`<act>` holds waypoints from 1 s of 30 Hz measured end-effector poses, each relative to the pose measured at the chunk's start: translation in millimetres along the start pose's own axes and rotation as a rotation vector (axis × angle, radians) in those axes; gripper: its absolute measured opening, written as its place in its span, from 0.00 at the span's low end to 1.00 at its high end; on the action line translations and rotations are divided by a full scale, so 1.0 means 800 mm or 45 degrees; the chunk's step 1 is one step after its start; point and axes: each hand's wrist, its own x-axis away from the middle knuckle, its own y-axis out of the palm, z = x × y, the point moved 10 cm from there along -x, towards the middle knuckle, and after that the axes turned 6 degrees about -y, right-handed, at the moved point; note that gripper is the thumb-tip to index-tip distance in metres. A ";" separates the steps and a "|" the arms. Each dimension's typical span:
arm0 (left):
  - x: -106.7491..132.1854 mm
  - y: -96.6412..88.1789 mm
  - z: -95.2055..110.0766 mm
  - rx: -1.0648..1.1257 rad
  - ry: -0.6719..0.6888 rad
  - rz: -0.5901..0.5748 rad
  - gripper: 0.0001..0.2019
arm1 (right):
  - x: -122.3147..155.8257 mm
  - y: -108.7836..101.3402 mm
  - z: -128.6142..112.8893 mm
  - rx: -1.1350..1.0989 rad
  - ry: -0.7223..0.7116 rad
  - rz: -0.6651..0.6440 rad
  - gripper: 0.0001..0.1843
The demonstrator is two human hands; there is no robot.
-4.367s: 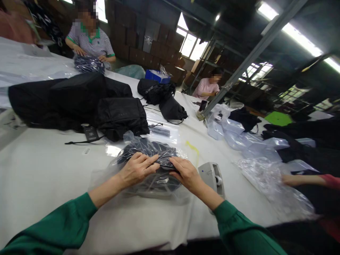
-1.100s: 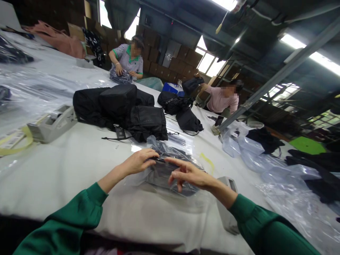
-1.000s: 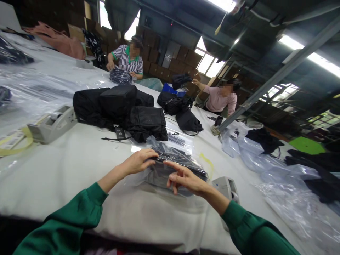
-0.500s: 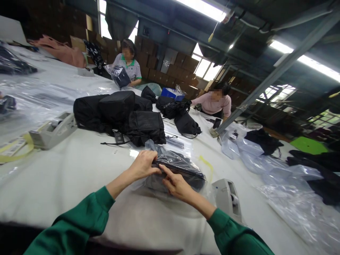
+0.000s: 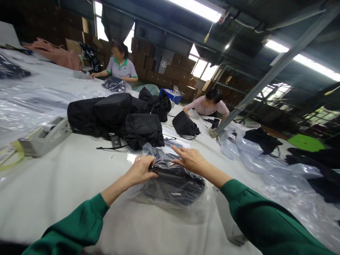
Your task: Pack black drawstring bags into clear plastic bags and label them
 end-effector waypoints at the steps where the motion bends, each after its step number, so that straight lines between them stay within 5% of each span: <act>1: 0.000 0.000 -0.001 0.011 -0.003 -0.003 0.18 | 0.005 0.001 -0.001 -0.138 0.012 0.072 0.31; 8: -0.001 0.004 -0.008 0.057 -0.014 -0.025 0.18 | 0.056 0.018 -0.029 -1.281 0.268 0.502 0.16; 10: -0.002 0.004 -0.008 0.064 -0.011 -0.025 0.19 | 0.059 0.038 -0.036 -1.728 0.387 0.446 0.17; 15: -0.003 0.001 -0.007 0.079 -0.006 0.001 0.20 | 0.062 0.088 -0.101 -2.757 0.509 -0.001 0.25; 26: -0.004 0.000 -0.004 0.070 0.022 0.012 0.19 | 0.053 0.100 -0.139 -3.213 0.533 0.035 0.22; 30: -0.004 0.000 -0.003 0.059 0.026 0.006 0.19 | 0.058 0.105 -0.131 -3.311 0.719 0.262 0.18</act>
